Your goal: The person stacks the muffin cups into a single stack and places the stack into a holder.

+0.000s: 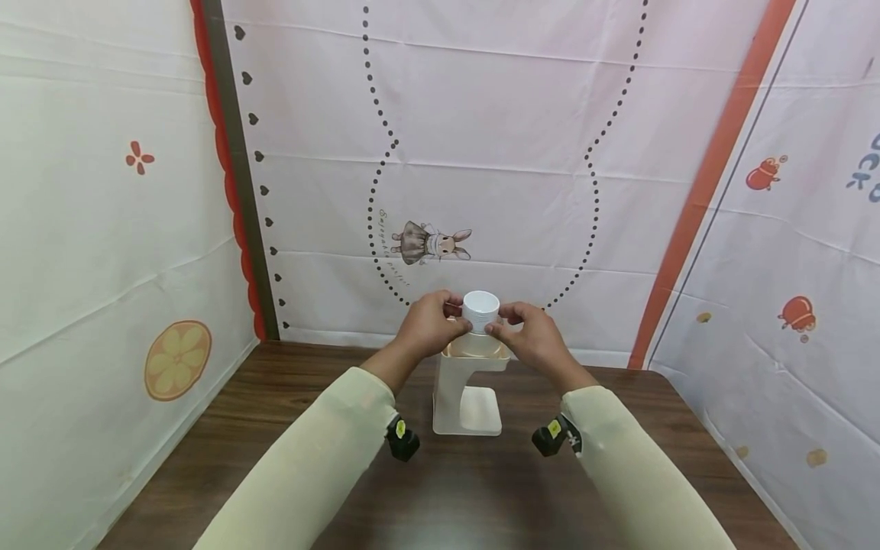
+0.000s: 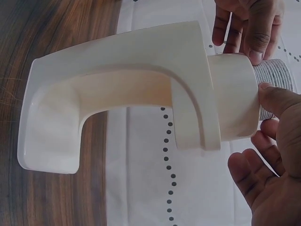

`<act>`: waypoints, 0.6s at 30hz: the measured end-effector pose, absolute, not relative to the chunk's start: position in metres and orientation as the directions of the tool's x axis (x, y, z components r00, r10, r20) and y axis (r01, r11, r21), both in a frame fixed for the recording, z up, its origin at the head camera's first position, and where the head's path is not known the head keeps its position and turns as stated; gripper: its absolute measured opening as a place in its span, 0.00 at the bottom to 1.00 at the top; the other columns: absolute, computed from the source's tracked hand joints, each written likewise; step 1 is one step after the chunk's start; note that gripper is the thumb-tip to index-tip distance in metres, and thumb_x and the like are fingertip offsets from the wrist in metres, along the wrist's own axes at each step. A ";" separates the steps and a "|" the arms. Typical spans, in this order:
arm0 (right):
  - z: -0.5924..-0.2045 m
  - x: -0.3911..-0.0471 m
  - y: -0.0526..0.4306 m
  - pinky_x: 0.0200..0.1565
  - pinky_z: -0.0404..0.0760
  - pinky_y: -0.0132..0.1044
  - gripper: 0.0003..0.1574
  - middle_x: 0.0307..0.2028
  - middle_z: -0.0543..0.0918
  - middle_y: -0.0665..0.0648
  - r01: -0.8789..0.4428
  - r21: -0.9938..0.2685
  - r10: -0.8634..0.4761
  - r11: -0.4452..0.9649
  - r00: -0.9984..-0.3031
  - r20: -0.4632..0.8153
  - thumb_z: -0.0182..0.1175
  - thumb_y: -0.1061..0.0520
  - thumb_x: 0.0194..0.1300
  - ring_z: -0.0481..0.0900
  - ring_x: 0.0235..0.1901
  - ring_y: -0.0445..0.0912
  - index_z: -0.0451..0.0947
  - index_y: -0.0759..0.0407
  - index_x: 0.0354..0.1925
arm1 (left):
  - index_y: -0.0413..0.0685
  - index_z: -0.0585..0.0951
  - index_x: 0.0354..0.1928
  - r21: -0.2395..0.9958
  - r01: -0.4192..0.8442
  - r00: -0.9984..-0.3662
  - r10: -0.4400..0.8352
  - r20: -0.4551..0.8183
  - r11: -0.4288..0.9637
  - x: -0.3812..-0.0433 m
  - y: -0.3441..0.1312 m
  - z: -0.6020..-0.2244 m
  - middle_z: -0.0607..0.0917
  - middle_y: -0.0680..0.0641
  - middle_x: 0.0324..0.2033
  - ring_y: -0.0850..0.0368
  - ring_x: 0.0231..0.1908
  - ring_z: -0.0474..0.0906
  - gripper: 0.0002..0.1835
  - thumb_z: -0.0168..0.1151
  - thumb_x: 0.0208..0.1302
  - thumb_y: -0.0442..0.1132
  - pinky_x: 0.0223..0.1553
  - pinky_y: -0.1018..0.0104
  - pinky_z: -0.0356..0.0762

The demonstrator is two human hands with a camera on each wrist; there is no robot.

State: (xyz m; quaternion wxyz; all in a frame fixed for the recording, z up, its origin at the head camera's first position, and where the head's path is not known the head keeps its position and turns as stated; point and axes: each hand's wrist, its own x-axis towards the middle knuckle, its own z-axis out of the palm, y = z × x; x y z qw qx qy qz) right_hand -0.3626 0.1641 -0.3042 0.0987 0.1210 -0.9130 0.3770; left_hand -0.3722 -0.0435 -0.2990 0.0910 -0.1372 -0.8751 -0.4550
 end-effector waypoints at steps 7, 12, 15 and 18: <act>-0.305 -0.364 0.164 0.54 0.80 0.57 0.28 0.55 0.82 0.62 -0.313 -0.648 -0.152 0.694 -0.944 0.292 0.70 0.45 0.67 0.76 0.59 0.61 0.81 0.61 0.58 | 0.43 0.81 0.56 0.760 0.324 -0.945 0.155 0.288 0.564 -0.370 -0.044 -0.298 0.88 0.47 0.48 0.51 0.52 0.82 0.22 0.73 0.63 0.41 0.53 0.55 0.82; -0.304 -0.364 0.164 0.54 0.81 0.56 0.29 0.56 0.82 0.62 -0.303 -0.645 -0.146 0.701 -0.947 0.286 0.70 0.45 0.67 0.77 0.59 0.61 0.81 0.61 0.58 | 0.43 0.81 0.57 0.767 0.310 -0.950 0.153 0.272 0.562 -0.369 -0.044 -0.296 0.87 0.47 0.49 0.50 0.54 0.81 0.23 0.74 0.63 0.41 0.54 0.54 0.82; -0.304 -0.364 0.164 0.54 0.81 0.57 0.29 0.57 0.81 0.62 -0.304 -0.640 -0.147 0.706 -0.946 0.287 0.70 0.44 0.67 0.76 0.60 0.60 0.81 0.61 0.58 | 0.44 0.82 0.57 0.764 0.311 -0.950 0.154 0.272 0.566 -0.368 -0.044 -0.296 0.87 0.47 0.49 0.49 0.54 0.81 0.21 0.73 0.63 0.41 0.54 0.53 0.82; -0.305 -0.363 0.164 0.55 0.80 0.58 0.28 0.58 0.81 0.62 -0.306 -0.634 -0.148 0.711 -0.946 0.290 0.69 0.44 0.68 0.76 0.60 0.60 0.81 0.61 0.57 | 0.45 0.83 0.55 0.752 0.321 -0.946 0.162 0.280 0.576 -0.369 -0.044 -0.297 0.86 0.46 0.51 0.48 0.55 0.80 0.20 0.73 0.64 0.42 0.55 0.52 0.81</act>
